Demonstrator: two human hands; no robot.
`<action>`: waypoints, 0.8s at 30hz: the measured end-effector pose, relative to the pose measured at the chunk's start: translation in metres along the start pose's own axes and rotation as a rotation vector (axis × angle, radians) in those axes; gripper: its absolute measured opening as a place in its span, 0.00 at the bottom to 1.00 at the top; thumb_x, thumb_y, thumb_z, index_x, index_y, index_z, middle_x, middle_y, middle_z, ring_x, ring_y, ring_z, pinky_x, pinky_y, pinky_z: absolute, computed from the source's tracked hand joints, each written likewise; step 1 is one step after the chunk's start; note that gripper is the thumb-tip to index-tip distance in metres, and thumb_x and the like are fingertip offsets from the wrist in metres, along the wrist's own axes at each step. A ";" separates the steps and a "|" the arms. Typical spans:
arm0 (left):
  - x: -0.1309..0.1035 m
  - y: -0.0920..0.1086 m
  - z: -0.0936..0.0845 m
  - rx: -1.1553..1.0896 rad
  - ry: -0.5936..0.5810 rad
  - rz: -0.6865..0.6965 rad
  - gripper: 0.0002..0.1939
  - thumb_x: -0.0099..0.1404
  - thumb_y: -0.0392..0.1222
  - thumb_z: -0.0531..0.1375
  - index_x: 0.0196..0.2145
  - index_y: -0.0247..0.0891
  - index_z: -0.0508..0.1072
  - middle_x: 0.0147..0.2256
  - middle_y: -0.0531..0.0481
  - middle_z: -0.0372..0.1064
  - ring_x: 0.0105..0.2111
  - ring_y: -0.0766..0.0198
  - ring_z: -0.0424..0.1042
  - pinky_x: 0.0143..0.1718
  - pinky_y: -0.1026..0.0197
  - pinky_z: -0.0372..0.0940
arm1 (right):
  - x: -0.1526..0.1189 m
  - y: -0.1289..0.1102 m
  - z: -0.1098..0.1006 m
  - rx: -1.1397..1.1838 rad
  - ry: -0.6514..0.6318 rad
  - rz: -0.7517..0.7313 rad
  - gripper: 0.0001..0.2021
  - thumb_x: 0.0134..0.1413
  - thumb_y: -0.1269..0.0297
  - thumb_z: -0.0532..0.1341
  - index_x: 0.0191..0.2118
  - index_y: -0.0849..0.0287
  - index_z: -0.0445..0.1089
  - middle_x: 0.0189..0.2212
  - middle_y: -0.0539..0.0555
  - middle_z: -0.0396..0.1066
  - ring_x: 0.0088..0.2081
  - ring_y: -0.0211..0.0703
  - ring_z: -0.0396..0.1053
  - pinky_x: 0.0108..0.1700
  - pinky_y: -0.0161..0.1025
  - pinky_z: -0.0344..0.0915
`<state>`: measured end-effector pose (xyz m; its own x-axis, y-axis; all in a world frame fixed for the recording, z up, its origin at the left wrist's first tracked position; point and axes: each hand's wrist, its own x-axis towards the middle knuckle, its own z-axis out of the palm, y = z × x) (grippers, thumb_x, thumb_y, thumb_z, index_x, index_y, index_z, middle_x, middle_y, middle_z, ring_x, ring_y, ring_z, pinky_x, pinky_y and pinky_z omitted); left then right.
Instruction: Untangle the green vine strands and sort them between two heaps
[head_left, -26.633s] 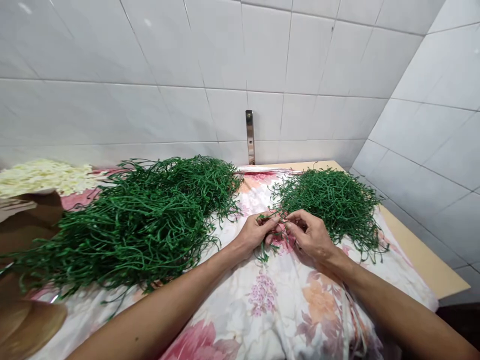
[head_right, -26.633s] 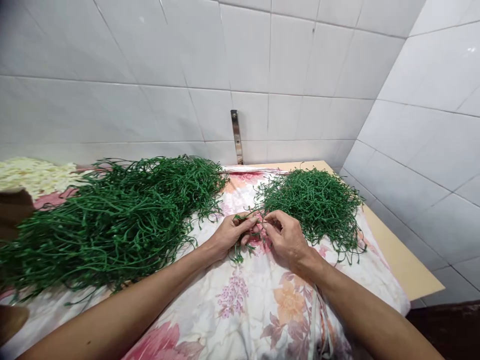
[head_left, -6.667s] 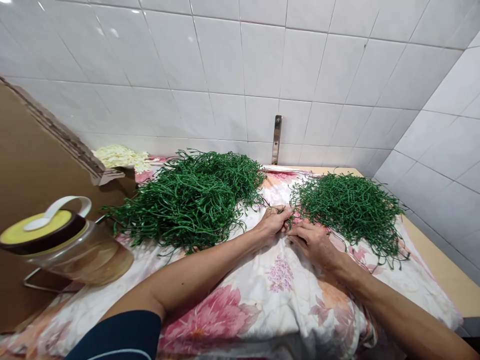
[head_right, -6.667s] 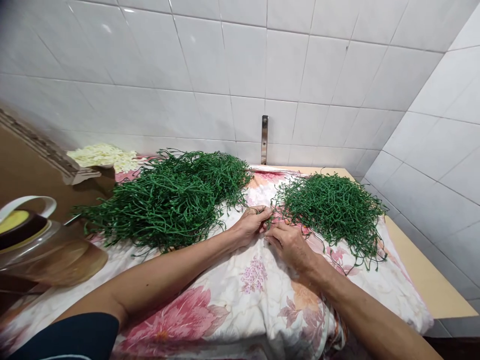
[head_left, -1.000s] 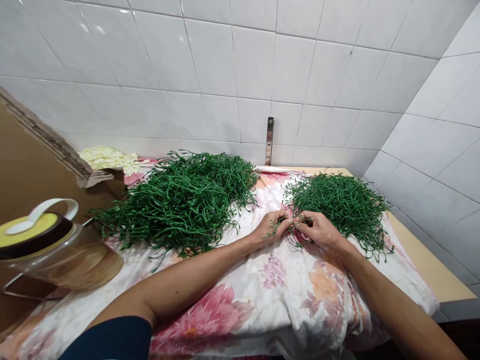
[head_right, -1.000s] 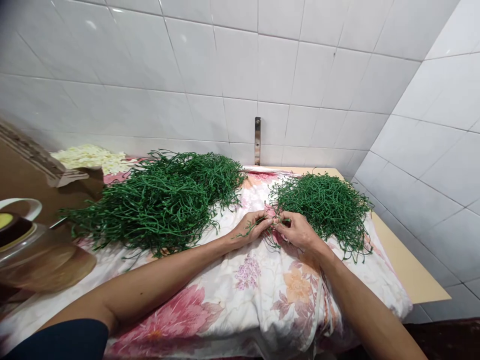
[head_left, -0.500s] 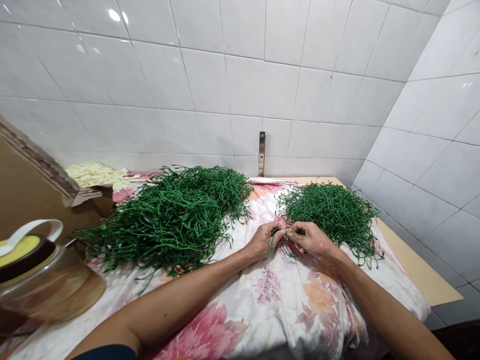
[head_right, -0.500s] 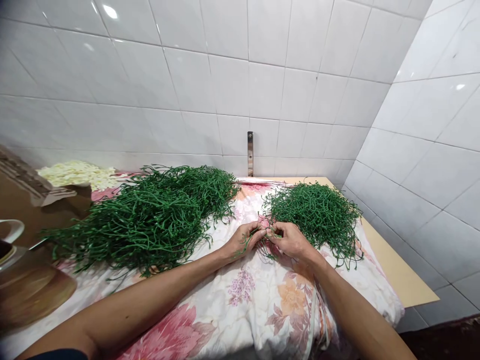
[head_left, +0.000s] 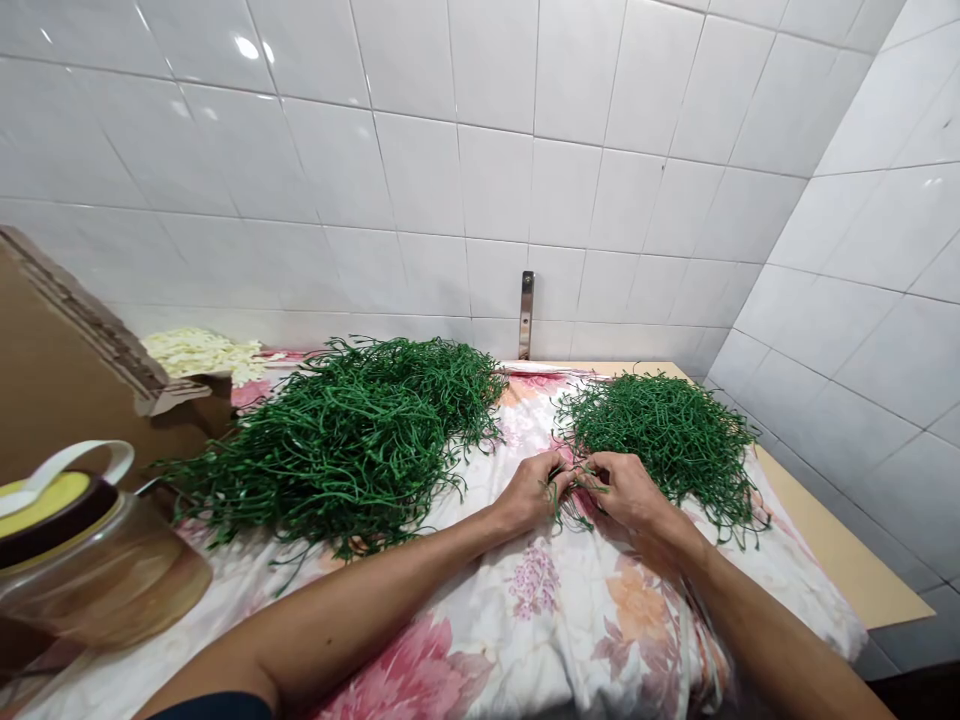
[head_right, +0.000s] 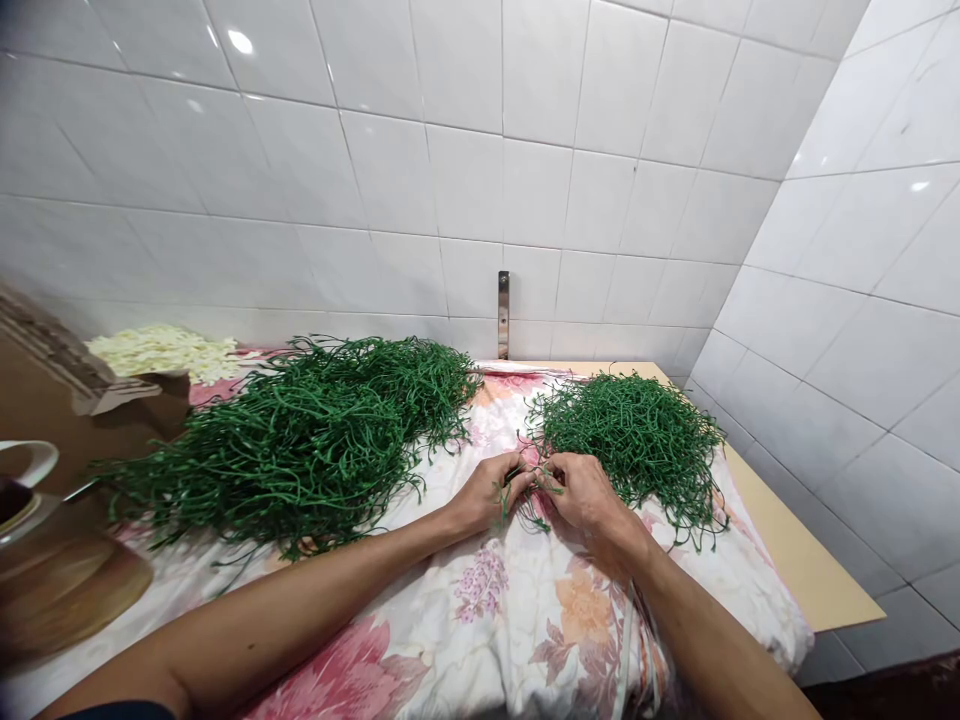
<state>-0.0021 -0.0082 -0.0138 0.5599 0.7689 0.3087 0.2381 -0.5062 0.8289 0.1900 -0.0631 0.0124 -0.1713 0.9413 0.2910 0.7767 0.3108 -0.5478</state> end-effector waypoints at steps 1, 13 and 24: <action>-0.001 0.001 0.000 0.049 0.012 0.000 0.15 0.70 0.48 0.56 0.29 0.36 0.65 0.27 0.54 0.61 0.29 0.66 0.58 0.31 0.63 0.52 | 0.000 -0.001 0.001 -0.009 0.003 0.010 0.10 0.59 0.61 0.62 0.30 0.59 0.75 0.25 0.52 0.75 0.26 0.39 0.65 0.29 0.35 0.52; 0.001 0.003 0.002 0.050 0.096 -0.022 0.13 0.71 0.47 0.53 0.31 0.37 0.66 0.30 0.52 0.66 0.32 0.64 0.63 0.33 0.62 0.55 | 0.003 -0.015 0.010 -0.328 0.168 0.029 0.10 0.63 0.62 0.59 0.30 0.58 0.69 0.29 0.54 0.73 0.28 0.40 0.62 0.32 0.38 0.47; -0.001 0.006 0.000 0.233 0.160 0.082 0.07 0.70 0.40 0.51 0.33 0.38 0.65 0.31 0.50 0.65 0.31 0.63 0.63 0.35 0.61 0.57 | 0.011 -0.023 0.012 -0.306 0.207 0.090 0.09 0.60 0.64 0.60 0.29 0.57 0.70 0.28 0.54 0.74 0.28 0.41 0.63 0.32 0.38 0.49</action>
<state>-0.0011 -0.0121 -0.0097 0.4567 0.7642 0.4555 0.3836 -0.6311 0.6742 0.1625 -0.0584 0.0189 0.0077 0.9068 0.4215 0.9334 0.1447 -0.3284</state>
